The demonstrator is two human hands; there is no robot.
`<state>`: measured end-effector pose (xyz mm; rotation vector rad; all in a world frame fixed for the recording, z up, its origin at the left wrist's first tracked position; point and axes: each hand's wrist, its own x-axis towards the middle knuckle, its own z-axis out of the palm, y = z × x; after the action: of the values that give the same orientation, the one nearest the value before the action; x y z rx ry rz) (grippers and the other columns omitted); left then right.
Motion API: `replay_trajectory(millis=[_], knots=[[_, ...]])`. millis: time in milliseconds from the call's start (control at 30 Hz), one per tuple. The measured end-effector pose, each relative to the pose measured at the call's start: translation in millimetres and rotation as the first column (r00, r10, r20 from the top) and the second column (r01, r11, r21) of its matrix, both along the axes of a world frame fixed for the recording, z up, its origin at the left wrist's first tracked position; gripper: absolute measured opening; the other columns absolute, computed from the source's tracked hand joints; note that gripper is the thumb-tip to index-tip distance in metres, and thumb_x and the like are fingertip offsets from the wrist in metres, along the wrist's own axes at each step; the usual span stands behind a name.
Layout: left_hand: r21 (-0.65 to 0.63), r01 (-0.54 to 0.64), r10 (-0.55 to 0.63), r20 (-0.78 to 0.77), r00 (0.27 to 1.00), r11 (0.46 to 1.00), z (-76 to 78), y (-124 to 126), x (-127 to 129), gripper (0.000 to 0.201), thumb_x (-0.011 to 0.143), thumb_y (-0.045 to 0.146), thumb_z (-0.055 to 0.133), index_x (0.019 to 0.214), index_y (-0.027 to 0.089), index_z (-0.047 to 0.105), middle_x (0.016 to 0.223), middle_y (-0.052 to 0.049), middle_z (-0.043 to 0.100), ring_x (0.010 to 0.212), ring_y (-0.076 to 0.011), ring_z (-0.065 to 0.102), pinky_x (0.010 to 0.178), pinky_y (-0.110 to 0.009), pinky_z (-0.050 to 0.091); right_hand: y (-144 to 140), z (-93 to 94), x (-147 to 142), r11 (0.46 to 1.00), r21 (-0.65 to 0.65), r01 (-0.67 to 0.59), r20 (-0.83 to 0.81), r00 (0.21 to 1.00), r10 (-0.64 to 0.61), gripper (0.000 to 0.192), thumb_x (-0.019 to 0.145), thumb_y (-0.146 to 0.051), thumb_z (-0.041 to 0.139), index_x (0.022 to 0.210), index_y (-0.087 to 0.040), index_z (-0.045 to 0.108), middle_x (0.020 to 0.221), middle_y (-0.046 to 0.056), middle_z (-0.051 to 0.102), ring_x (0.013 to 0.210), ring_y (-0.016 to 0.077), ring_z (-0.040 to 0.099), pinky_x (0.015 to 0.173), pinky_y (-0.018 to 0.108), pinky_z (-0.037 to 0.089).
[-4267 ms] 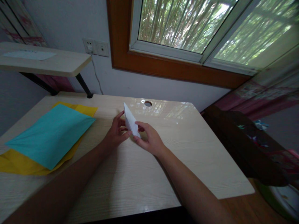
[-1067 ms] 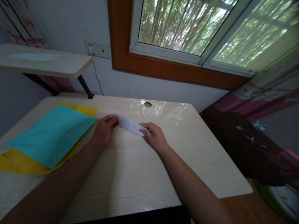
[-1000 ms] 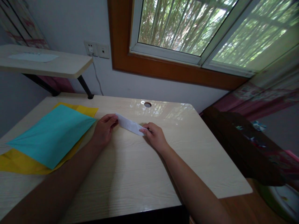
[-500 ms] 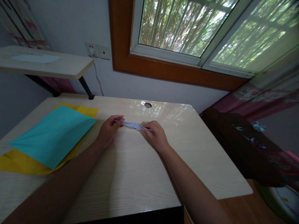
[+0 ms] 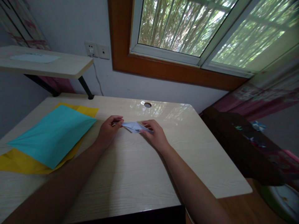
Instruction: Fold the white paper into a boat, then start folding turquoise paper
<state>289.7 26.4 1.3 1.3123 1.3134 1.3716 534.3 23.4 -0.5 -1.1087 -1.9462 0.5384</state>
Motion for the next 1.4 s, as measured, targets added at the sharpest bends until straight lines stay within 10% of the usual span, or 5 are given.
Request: replay_trajectory(millis=[600, 867, 1200, 1400], knots=[[0.102, 0.095, -0.075, -0.182, 0.98, 0.99, -3.3, -5.1, 2.0, 0.026, 0.087, 0.039, 0.065, 0.104, 0.019, 0.069, 0.099, -0.006, 0.07, 0.072, -0.0149, 0.064, 0.059, -0.025, 0.052, -0.1, -1.4, 3.4, 0.973, -0.206, 0.107, -0.043, 0.992, -0.118, 0.033, 0.084, -0.033, 0.072, 0.116, -0.028, 0.066, 0.088, 0.001, 0.072, 0.078, 0.0177, 0.069, 0.075, 0.031, 0.056], [0.303, 0.145, -0.015, -0.394, 0.919, 0.942, -4.7, -5.1, 1.8, 0.026, 0.087, 0.022, 0.064, 0.112, 0.023, 0.065, 0.115, -0.006, 0.061, 0.094, -0.0176, 0.065, 0.084, -0.035, 0.056, -0.6, -3.1, 2.7, 0.967, -0.184, 0.177, -0.002, 0.984, -0.181, 0.026, 0.083, -0.038, 0.072, 0.106, -0.025, 0.07, 0.082, 0.001, 0.073, 0.074, 0.0184, 0.069, 0.07, 0.03, 0.054], [0.555, 0.4, 0.176, -0.717, 0.674, 0.729, 4.5, -18.7, -0.4, 0.011, 0.082, 0.033, 0.076, 0.092, 0.03, 0.076, 0.142, -0.005, 0.049, 0.13, -0.03, 0.044, 0.11, -0.053, 0.041, -3.2, 1.5, 2.1, 0.967, -0.12, 0.226, 0.089, 0.972, -0.216, 0.021, 0.086, -0.033, 0.067, 0.106, -0.026, 0.07, 0.083, 0.002, 0.073, 0.074, 0.0186, 0.068, 0.069, 0.03, 0.052], [0.427, 0.498, 0.104, -0.827, 0.552, 0.755, 9.0, -21.0, 1.5, 0.013, 0.082, 0.027, 0.076, 0.094, 0.03, 0.078, 0.154, -0.003, 0.039, 0.143, -0.033, 0.03, 0.116, -0.056, 0.034, -5.6, 3.6, 0.2, 0.974, -0.101, 0.202, 0.083, 0.977, -0.194, 0.021, 0.089, -0.033, 0.064, 0.107, -0.024, 0.07, 0.081, 0.002, 0.072, 0.072, 0.018, 0.067, 0.069, 0.029, 0.052]])
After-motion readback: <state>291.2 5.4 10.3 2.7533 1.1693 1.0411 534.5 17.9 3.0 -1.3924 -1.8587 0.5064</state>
